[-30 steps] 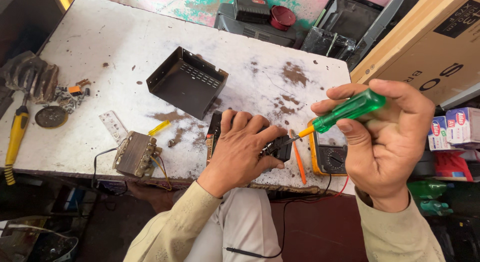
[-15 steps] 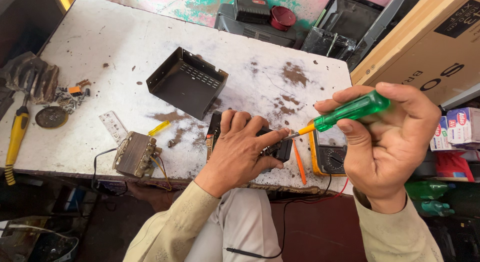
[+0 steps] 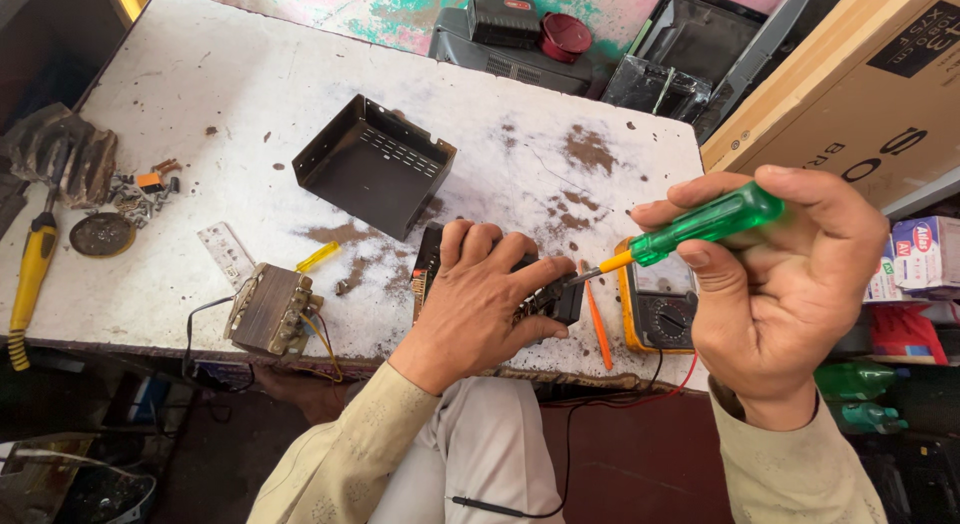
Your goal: The person uses a multimeter to test points on a circuit board inside a black plastic housing. They then use a screwdriver to tighten screws on a small white component and reposition the board within the case.
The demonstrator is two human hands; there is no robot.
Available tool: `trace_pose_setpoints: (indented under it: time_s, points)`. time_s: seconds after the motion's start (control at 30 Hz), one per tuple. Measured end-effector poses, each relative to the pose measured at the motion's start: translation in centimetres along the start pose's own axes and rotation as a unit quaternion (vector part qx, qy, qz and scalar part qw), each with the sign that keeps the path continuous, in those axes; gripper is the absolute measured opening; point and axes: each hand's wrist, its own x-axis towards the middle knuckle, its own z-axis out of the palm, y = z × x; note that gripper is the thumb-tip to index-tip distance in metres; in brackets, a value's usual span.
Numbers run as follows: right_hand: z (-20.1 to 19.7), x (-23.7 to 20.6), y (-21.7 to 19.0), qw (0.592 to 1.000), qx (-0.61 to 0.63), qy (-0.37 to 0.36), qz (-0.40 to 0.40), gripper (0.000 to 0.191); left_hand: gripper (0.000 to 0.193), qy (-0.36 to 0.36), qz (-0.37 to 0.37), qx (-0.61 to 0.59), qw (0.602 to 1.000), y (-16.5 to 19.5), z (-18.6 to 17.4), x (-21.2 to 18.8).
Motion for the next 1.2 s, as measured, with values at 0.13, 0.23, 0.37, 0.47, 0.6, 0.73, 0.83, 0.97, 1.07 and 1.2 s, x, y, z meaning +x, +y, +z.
trace_pose_setpoints:
  time_s: [0.13,0.23,0.37,0.47,0.6,0.73,0.83,0.97,1.07,1.2]
  points:
    - [0.19,0.05,-0.09,1.0,0.007,-0.002,-0.001,0.044,0.06,0.006,0.003,0.004,1.0,0.18,-0.07,0.06]
    - [0.14,0.21,-0.19,1.0,-0.003,-0.011,-0.009,0.045,0.061,-0.003,-0.006,-0.006,1.0,0.25,-0.12,0.09]
    - [-0.07,0.52,-0.11,0.999,-0.035,-0.021,-0.024,0.046,0.062,-0.011,-0.009,-0.015,1.0,0.2,-0.16,0.13]
    - [-0.04,0.5,-0.12,0.999,-0.036,-0.015,-0.022,0.047,0.062,-0.008,-0.009,-0.014,1.0,0.14,-0.1,0.21]
    - [0.22,0.19,-0.29,1.0,0.009,-0.011,-0.025,0.047,0.062,-0.005,-0.007,-0.014,1.0,0.12,-0.07,0.22]
    - [0.27,0.24,-0.17,0.998,0.049,-0.011,-0.026,0.045,0.061,-0.026,-0.016,-0.012,0.999,0.1,-0.06,0.29]
    - [0.21,0.51,0.17,0.998,0.058,-0.007,-0.029,0.046,0.06,-0.003,-0.005,-0.019,1.0,0.13,-0.11,0.22]
    - [-0.02,0.66,0.33,0.998,0.051,-0.006,-0.036,0.05,0.059,0.001,-0.004,-0.024,1.0,0.11,-0.15,0.23]
    - [0.05,0.77,0.31,0.997,0.057,-0.003,-0.047,0.05,0.059,-0.003,-0.006,-0.025,1.0,0.11,-0.17,0.31]
    - [0.25,0.92,0.09,0.997,0.056,0.011,-0.052,0.048,0.059,-0.004,-0.008,-0.028,1.0,0.19,-0.2,0.32]
